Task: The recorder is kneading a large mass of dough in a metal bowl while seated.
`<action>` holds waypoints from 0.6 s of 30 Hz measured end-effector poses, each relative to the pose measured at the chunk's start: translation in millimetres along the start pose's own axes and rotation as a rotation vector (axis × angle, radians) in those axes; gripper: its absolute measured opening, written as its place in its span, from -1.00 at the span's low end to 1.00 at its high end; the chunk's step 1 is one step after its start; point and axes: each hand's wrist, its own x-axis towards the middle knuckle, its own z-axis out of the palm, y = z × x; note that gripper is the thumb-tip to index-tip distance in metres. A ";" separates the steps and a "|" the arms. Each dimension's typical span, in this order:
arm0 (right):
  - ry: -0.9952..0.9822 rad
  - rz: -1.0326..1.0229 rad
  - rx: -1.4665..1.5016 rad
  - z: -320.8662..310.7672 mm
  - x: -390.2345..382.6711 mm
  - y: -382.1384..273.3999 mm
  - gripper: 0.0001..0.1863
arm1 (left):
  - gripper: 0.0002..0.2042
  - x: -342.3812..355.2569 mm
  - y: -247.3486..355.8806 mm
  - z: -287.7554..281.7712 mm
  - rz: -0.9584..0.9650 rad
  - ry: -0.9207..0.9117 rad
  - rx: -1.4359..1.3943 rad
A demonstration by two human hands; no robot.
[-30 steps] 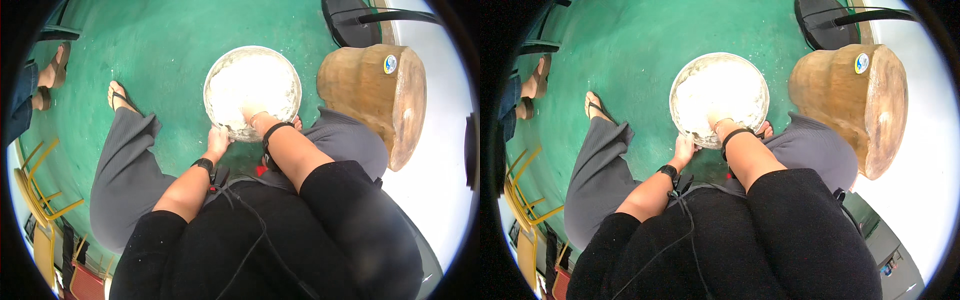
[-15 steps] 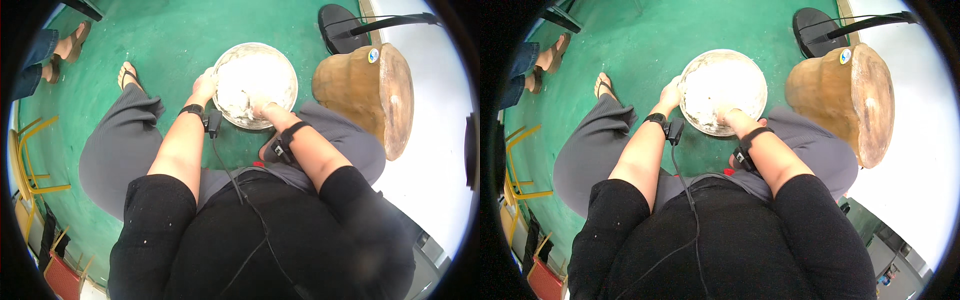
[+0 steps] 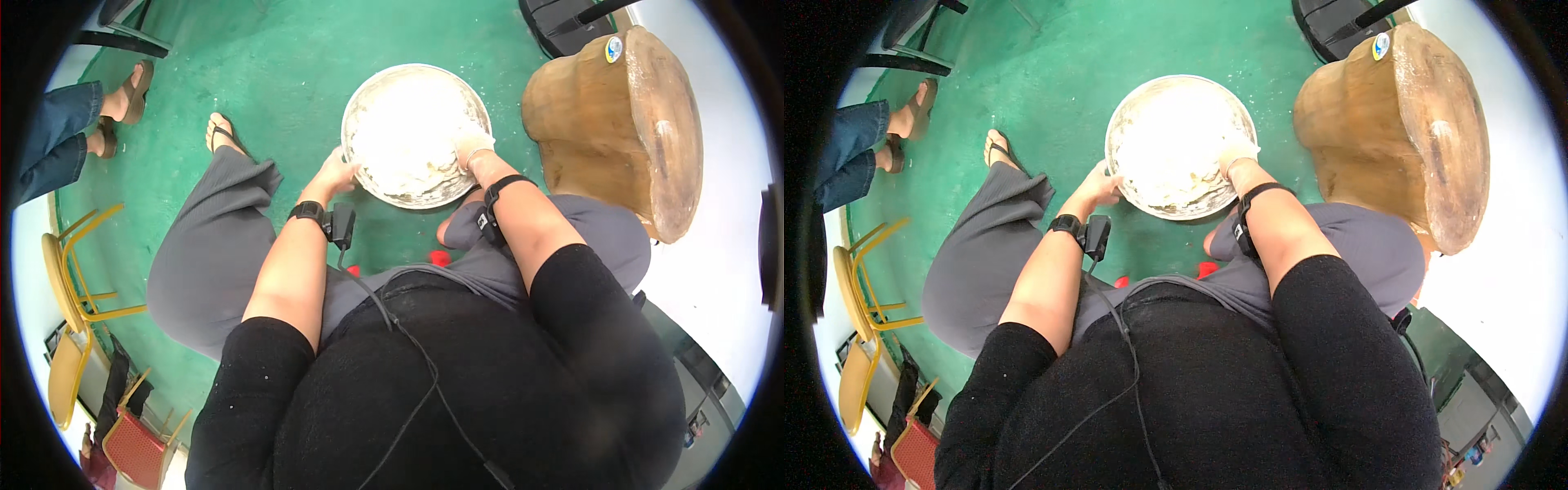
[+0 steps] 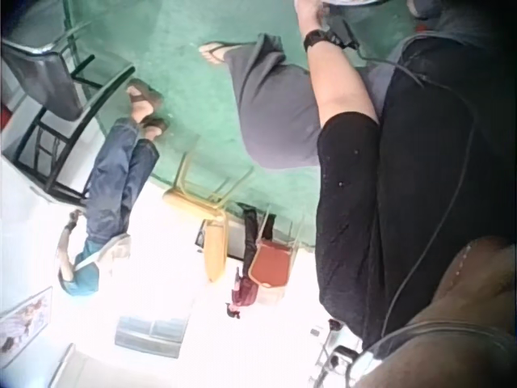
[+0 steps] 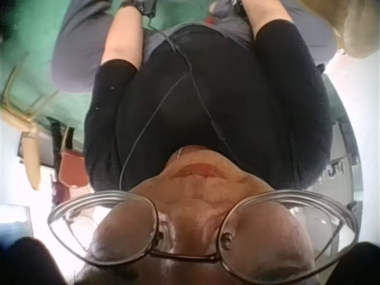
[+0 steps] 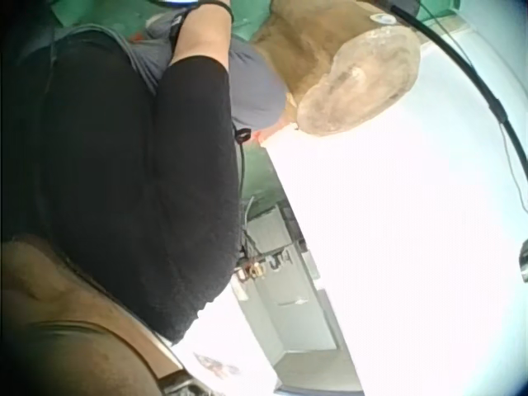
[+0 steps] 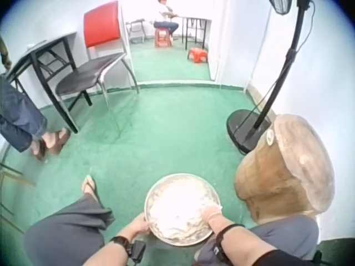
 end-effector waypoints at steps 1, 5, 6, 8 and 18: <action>0.001 -0.015 -0.009 1.0 4.3 -0.3 -0.58 | -0.54 7.3 -5.6 -3.2 -0.011 0.004 0.005; -0.042 0.029 0.144 2.9 19.3 -2.2 -0.60 | -0.50 43.2 -16.1 -22.0 0.202 0.534 -0.145; -0.074 -0.018 0.092 1.1 20.9 -2.4 -0.64 | -0.52 47.2 -12.2 -22.4 0.241 0.568 -0.069; -0.114 -0.041 0.033 8.0 26.0 9.3 -0.68 | -0.61 53.5 8.9 -16.4 0.311 0.593 0.004; -0.295 -0.035 0.046 -3.4 64.3 -13.0 -0.75 | -0.71 68.3 -10.5 -17.5 0.399 0.625 -0.078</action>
